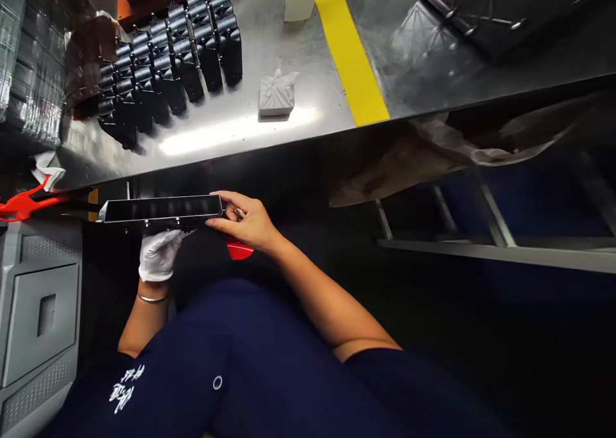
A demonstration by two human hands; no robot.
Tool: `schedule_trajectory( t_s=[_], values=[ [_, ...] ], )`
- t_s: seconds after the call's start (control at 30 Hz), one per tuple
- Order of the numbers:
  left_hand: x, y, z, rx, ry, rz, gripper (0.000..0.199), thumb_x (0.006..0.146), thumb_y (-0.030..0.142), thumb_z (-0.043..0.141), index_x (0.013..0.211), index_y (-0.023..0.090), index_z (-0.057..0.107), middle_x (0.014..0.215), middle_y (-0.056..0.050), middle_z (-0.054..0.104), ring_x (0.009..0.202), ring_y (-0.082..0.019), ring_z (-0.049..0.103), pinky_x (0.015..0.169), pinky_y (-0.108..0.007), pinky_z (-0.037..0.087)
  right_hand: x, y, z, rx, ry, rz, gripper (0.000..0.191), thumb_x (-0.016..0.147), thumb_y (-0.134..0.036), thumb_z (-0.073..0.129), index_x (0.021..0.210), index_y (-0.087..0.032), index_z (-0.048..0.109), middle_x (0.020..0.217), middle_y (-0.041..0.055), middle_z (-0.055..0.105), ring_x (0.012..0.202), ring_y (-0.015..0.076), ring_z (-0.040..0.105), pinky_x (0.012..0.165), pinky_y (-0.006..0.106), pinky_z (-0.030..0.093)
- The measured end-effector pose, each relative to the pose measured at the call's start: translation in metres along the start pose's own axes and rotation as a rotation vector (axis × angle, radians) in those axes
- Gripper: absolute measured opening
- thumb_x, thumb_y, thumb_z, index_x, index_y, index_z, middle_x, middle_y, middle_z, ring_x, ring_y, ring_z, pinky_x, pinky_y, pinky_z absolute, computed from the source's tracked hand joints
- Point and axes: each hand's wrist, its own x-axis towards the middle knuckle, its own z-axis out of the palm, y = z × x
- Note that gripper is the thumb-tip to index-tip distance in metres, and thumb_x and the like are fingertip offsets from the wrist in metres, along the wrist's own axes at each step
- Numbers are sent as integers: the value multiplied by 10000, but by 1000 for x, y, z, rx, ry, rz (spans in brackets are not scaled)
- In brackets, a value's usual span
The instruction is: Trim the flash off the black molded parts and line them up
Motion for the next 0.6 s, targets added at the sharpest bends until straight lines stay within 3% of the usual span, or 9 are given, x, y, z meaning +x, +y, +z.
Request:
schedule_trajectory(
  t_s=[0.07, 0.13, 0.27, 0.4, 0.5, 0.6],
  values=[
    [2, 7, 12, -178, -44, -25, 254, 687, 305, 787, 935, 293, 729, 1061, -15, 751, 1138, -278, 658, 1001, -532, 524, -1, -5, 4, -95, 48, -40, 514, 699, -489, 788, 1099, -180, 692, 542, -84, 394, 480, 61, 330, 484, 230, 329],
    [5, 13, 25, -371, -36, -76, 234, 722, 332, 770, 944, 277, 721, 1126, -20, 736, 1189, -258, 628, 1019, -498, 513, -3, -7, 14, -202, 97, -112, 492, 738, -525, 745, 1090, -186, 690, 599, -47, 502, 506, 81, 405, 509, 242, 370],
    [17, 20, 46, -474, 185, -138, 154, 761, 318, 742, 867, 212, 706, 1021, -30, 747, 1108, -213, 669, 1009, -390, 519, -8, -6, 32, -392, 108, -170, 554, 810, -609, 636, 1168, -187, 636, 775, 34, 653, 647, 149, 587, 630, 271, 466],
    [23, 20, 54, -352, 341, 147, 241, 724, 265, 765, 954, 265, 692, 1076, 22, 728, 1085, -188, 680, 974, -353, 541, -14, -6, 34, -328, 114, -34, 469, 942, -561, 450, 1194, -189, 582, 837, 35, 662, 703, 153, 620, 686, 277, 480],
    [20, 17, 57, -168, 386, 411, 384, 789, 292, 722, 1156, 354, 626, 1235, 47, 674, 1171, -185, 640, 1015, -382, 527, -18, -6, 36, -136, 80, 6, 367, 934, -536, 488, 1006, -203, 622, 837, 24, 652, 714, 137, 600, 665, 261, 471],
    [14, 13, 59, -22, 408, 525, 454, 822, 309, 701, 1253, 357, 568, 1303, 25, 633, 1244, -197, 591, 1079, -412, 481, -20, -4, 43, 27, 61, 28, 358, 902, -551, 536, 953, -204, 606, 773, 6, 609, 654, 119, 549, 589, 248, 441]
  ],
)
